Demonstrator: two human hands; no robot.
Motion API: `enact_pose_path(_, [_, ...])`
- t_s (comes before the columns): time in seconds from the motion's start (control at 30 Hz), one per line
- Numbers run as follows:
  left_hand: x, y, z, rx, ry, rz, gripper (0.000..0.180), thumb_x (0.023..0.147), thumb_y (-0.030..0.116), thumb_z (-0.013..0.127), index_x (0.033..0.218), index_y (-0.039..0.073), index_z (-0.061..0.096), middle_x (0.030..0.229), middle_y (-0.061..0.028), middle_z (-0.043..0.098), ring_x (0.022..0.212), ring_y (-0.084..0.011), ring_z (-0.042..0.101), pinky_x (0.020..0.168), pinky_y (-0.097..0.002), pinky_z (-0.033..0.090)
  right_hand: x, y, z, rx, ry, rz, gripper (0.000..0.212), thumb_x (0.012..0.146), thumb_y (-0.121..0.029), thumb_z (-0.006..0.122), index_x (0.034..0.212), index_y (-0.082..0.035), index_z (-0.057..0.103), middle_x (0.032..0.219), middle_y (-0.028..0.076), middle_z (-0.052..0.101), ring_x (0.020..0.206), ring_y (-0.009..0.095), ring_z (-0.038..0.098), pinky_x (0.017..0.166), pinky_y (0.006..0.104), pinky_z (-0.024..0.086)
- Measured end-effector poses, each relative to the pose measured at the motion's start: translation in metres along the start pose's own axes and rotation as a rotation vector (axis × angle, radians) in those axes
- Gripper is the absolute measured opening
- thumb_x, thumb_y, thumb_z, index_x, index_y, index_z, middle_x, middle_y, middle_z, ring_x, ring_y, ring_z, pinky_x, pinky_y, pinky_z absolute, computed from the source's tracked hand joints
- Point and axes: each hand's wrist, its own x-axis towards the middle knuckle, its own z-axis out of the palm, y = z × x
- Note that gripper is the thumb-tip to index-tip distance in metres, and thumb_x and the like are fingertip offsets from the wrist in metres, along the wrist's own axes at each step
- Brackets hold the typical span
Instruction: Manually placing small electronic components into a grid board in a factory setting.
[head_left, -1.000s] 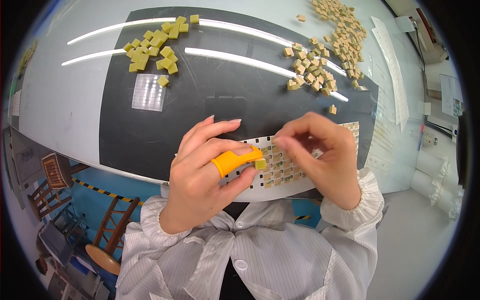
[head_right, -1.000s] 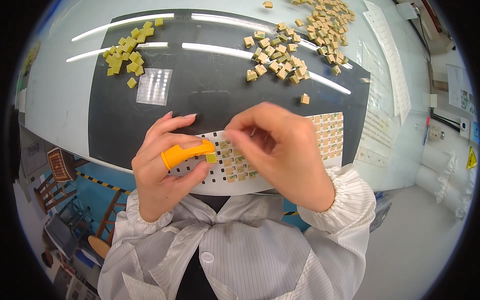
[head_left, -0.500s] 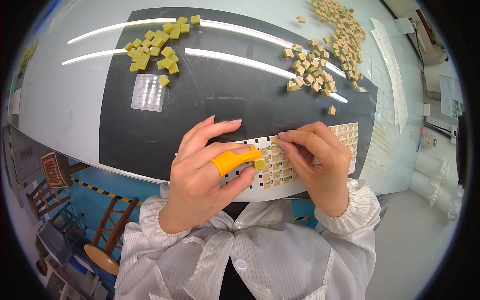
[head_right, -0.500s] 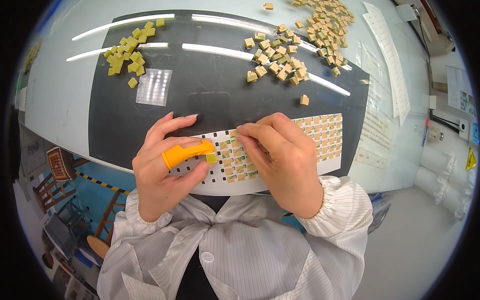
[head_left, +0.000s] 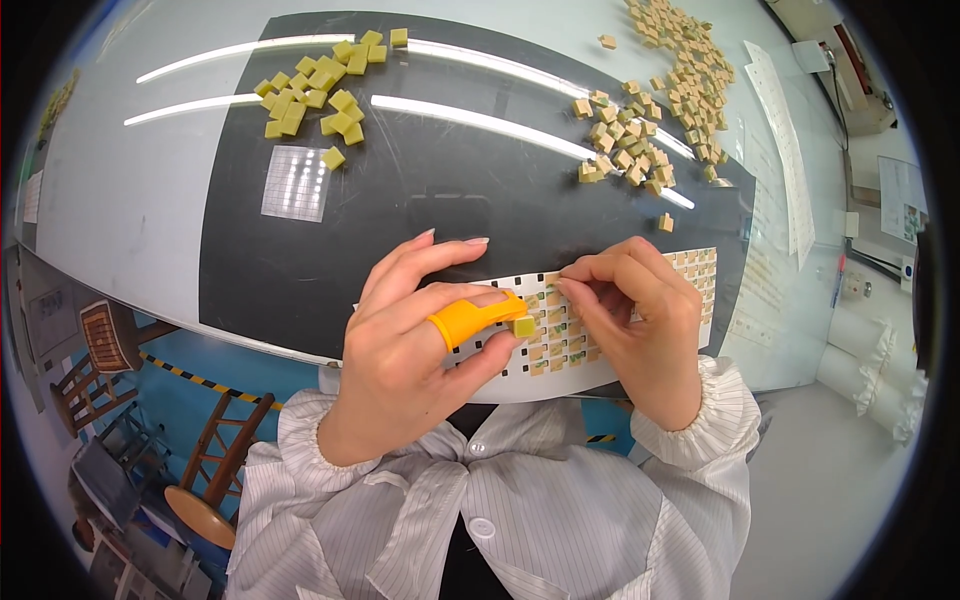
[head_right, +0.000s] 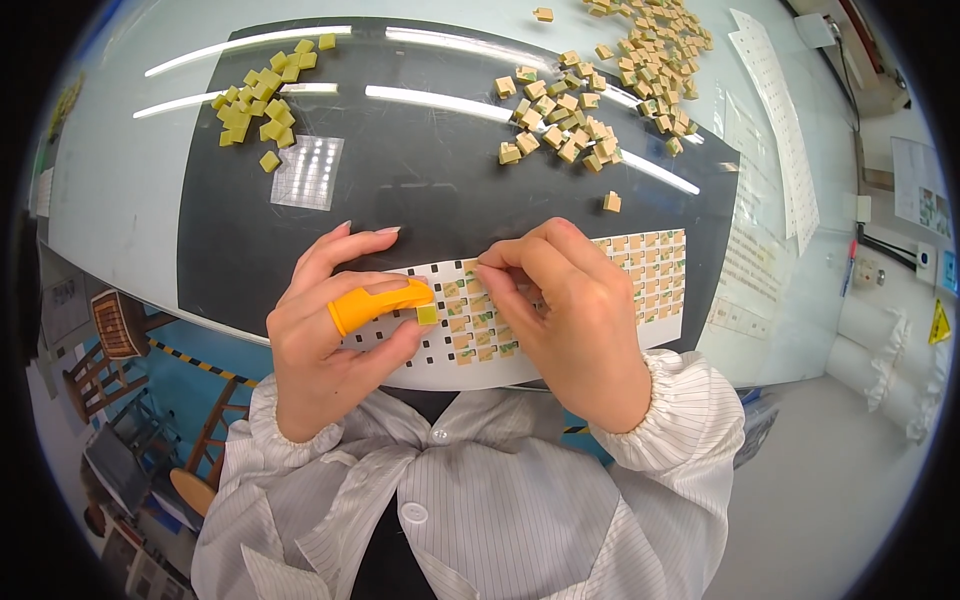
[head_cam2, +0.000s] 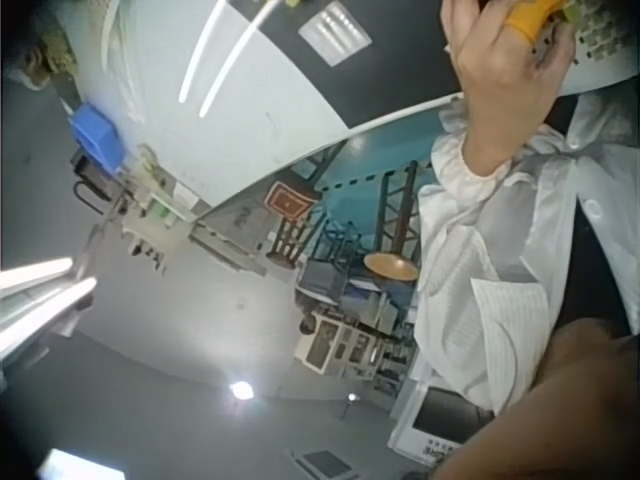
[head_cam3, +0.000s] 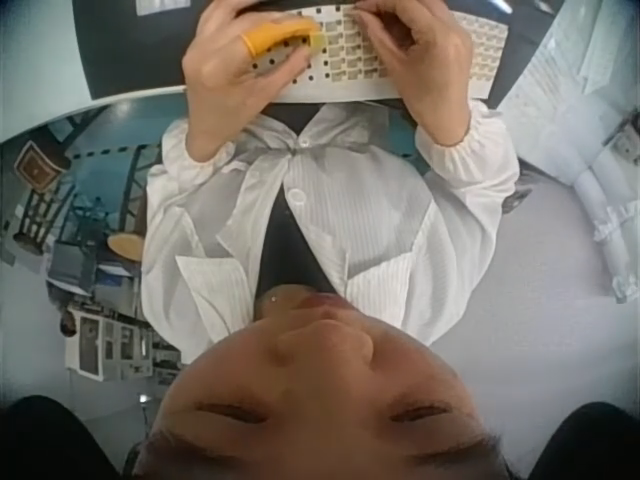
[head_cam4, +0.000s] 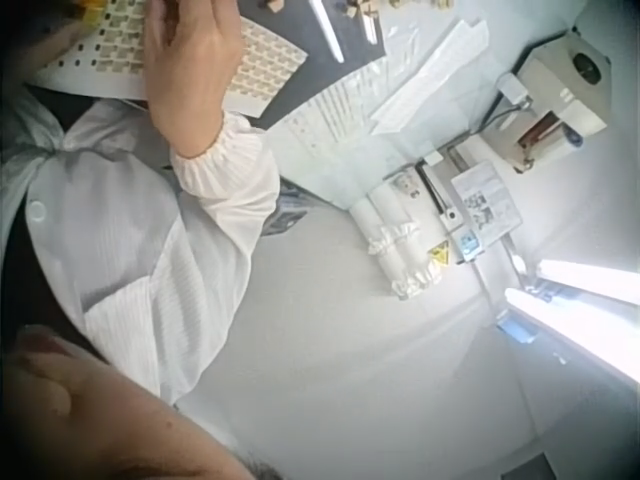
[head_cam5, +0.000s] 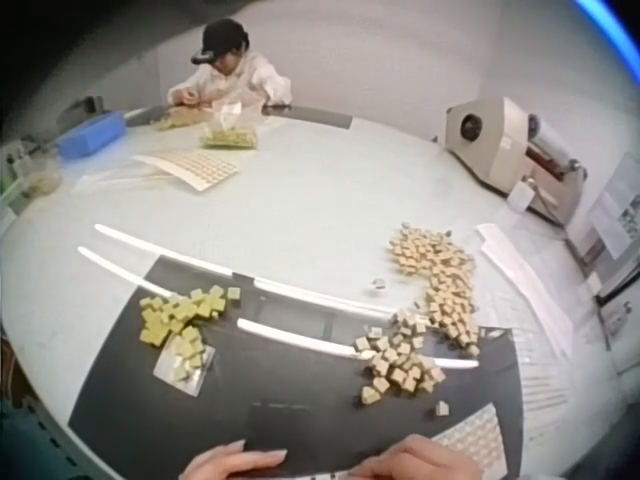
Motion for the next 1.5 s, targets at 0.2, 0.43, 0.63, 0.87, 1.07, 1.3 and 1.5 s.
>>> enact_pose_path(0.2, [0.000,0.000,0.000,-0.001,0.001,-0.005,0.025,0.064,0.005,0.081,0.087,0.005,0.072,0.089,-0.0061,0.072,0.107,-0.0300,0.065,0.102,-0.0536,0.041,0.003,0.000,-0.002,0.021,-0.038,0.038,0.009,0.078,0.000,0.074,0.083,0.000,0.067,0.078,0.006,0.060,0.063,0.014,0.061,0.056,0.0255,0.050])
enact_pose_path(0.43, [0.001,0.000,-0.001,-0.006,-0.010,-0.001,0.024,0.064,0.005,0.080,0.087,0.007,0.073,0.090,-0.0048,0.073,0.108,-0.0300,0.065,0.102,-0.0526,0.041,0.012,-0.005,-0.024,0.656,-0.362,0.421,0.012,0.082,-0.003,0.073,0.082,0.002,0.062,0.080,0.004,0.062,0.065,0.007,0.059,0.058,0.0204,0.048])
enact_pose_path(0.63, [0.001,-0.001,0.000,-0.003,0.002,-0.007,0.024,0.064,0.004,0.080,0.087,0.008,0.073,0.089,-0.0035,0.073,0.107,-0.0294,0.065,0.102,-0.0522,0.042,0.038,-0.011,-0.028,0.774,-0.695,0.596,0.012,0.084,-0.004,0.071,0.084,0.004,0.062,0.079,0.007,0.066,0.071,0.010,0.065,0.068,0.0230,0.054])
enact_pose_path(0.87, [0.001,0.000,0.000,0.009,0.006,0.033,0.021,0.065,0.005,0.081,0.084,0.005,0.071,0.090,-0.0040,0.069,0.106,-0.0269,0.064,0.096,-0.0505,0.047,0.039,-0.010,-0.026,0.793,-0.700,0.594,0.011,0.085,-0.004,0.068,0.085,0.006,0.064,0.075,0.007,0.067,0.069,0.008,0.063,0.066,0.0221,0.052])
enact_pose_path(1.07, [0.001,0.000,-0.001,-0.001,0.004,-0.006,0.024,0.064,0.003,0.079,0.087,0.009,0.073,0.089,-0.0032,0.072,0.106,-0.0292,0.065,0.101,-0.0518,0.042,0.039,-0.011,-0.024,0.754,-0.711,0.572,0.011,0.085,-0.004,0.068,0.085,0.006,0.064,0.075,0.007,0.067,0.068,0.009,0.063,0.065,0.0221,0.053])
enact_pose_path(1.3, [0.001,-0.001,-0.001,0.013,0.003,0.040,0.022,0.065,0.005,0.080,0.084,0.005,0.071,0.090,-0.0042,0.069,0.106,-0.0279,0.064,0.095,-0.0511,0.047,0.039,-0.011,-0.024,0.756,-0.710,0.577,0.010,0.085,-0.003,0.067,0.084,0.006,0.064,0.075,0.007,0.067,0.068,0.009,0.063,0.065,0.0221,0.053])
enact_pose_path(1.5, [0.001,-0.001,-0.001,0.009,-0.001,0.040,0.022,0.065,0.006,0.081,0.085,0.005,0.071,0.090,-0.0042,0.069,0.106,-0.0276,0.064,0.096,-0.0513,0.046,0.040,-0.011,-0.024,0.755,-0.713,0.597,0.010,0.084,-0.003,0.069,0.084,0.005,0.063,0.076,0.007,0.067,0.070,0.010,0.065,0.067,0.0225,0.054])
